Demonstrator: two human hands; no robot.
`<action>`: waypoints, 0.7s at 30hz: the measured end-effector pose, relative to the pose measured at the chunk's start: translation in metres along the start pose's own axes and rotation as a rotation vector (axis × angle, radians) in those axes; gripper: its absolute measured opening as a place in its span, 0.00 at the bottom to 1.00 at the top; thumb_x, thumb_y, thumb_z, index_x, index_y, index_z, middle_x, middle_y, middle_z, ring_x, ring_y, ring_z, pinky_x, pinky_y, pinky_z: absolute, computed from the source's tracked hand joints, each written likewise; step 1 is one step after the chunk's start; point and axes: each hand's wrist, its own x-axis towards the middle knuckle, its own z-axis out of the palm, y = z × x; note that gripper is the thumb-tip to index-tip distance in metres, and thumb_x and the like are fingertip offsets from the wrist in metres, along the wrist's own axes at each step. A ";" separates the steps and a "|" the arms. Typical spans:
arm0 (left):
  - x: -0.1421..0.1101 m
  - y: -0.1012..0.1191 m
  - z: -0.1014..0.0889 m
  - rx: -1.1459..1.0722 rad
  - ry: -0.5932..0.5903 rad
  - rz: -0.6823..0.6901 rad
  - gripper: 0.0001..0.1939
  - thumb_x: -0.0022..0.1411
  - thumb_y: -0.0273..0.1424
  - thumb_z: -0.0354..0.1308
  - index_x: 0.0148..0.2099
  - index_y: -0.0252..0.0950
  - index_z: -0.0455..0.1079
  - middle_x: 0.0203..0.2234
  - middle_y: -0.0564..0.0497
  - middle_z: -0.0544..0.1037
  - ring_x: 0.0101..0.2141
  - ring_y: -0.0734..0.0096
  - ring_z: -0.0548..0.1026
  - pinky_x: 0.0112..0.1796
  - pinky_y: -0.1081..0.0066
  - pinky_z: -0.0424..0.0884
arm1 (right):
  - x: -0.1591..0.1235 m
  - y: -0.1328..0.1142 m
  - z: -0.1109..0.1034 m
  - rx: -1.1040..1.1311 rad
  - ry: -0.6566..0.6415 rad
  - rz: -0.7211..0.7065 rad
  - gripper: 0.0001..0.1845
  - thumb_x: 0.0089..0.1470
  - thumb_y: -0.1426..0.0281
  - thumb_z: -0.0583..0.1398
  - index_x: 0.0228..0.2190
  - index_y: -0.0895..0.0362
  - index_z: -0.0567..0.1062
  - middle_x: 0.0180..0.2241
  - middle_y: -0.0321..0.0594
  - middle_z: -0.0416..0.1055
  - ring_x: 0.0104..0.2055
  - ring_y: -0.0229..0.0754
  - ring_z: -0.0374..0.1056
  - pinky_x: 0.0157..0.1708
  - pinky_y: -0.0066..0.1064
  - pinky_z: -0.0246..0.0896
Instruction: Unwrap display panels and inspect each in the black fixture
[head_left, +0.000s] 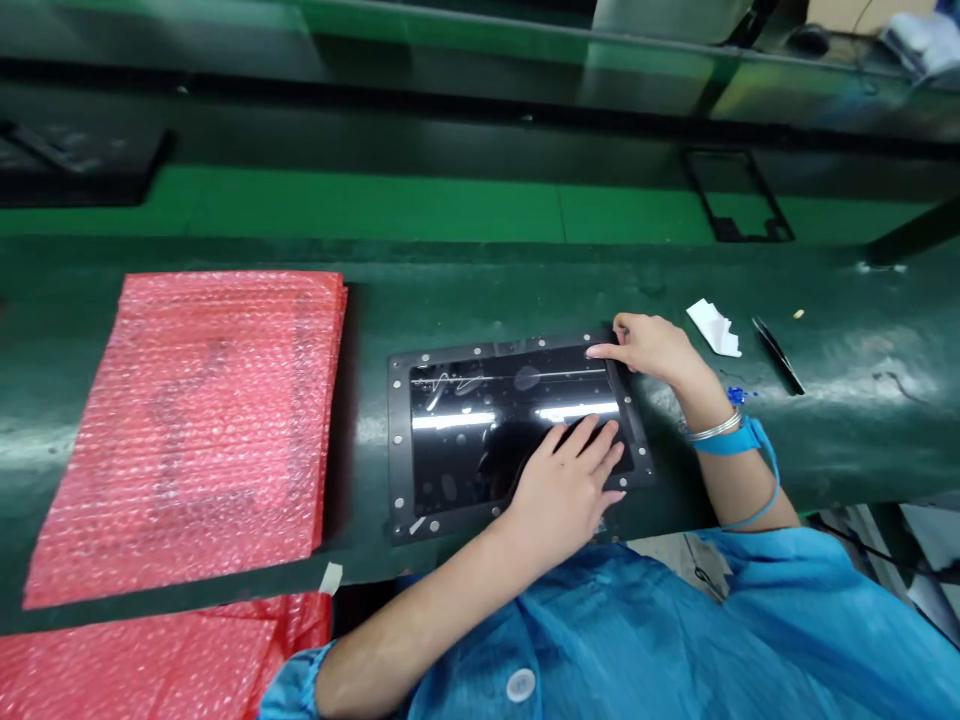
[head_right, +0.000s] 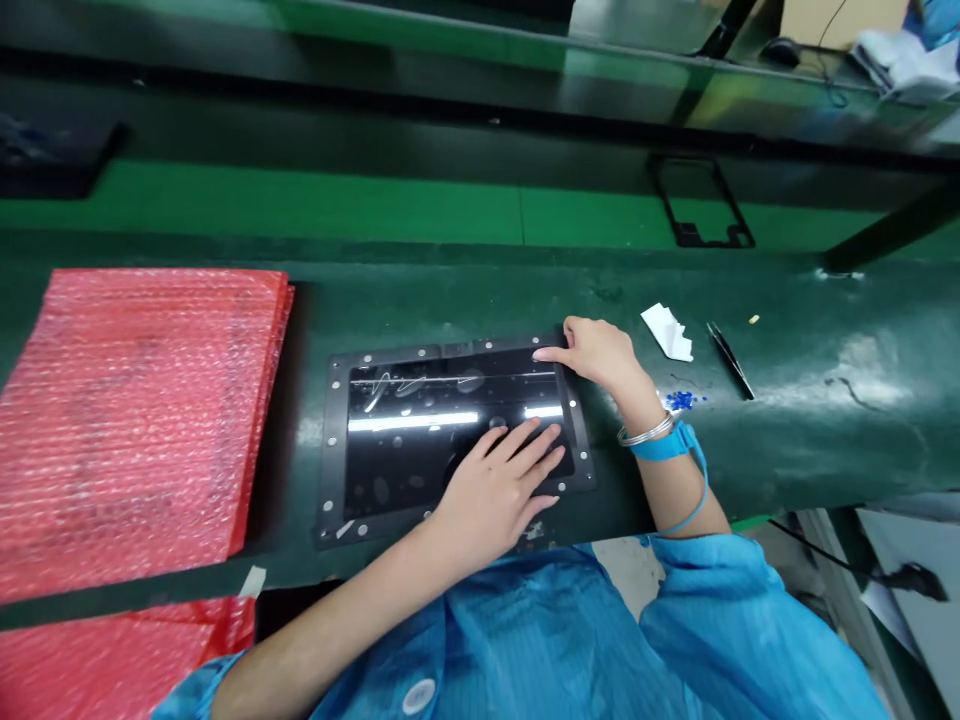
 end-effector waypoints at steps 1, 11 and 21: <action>0.002 -0.007 -0.006 -0.008 -0.006 0.012 0.22 0.73 0.40 0.50 0.62 0.34 0.71 0.63 0.43 0.71 0.63 0.54 0.66 0.60 0.55 0.64 | -0.003 0.001 0.003 0.010 0.034 -0.009 0.26 0.51 0.44 0.64 0.25 0.52 0.63 0.23 0.36 0.70 0.27 0.43 0.65 0.28 0.32 0.46; 0.026 -0.075 -0.021 0.083 0.397 -0.472 0.20 0.68 0.35 0.54 0.60 0.35 0.69 0.49 0.39 0.76 0.57 0.44 0.66 0.61 0.42 0.54 | -0.012 0.003 0.017 0.320 0.259 0.032 0.22 0.54 0.50 0.62 0.23 0.52 0.64 0.21 0.35 0.69 0.27 0.43 0.65 0.29 0.31 0.48; -0.005 -0.056 -0.070 -0.104 0.567 -0.487 0.09 0.69 0.33 0.52 0.47 0.38 0.71 0.40 0.46 0.80 0.45 0.58 0.73 0.57 0.52 0.59 | -0.033 -0.016 0.026 1.029 0.135 -0.151 0.36 0.41 0.33 0.60 0.18 0.55 0.73 0.18 0.36 0.69 0.23 0.40 0.65 0.25 0.31 0.62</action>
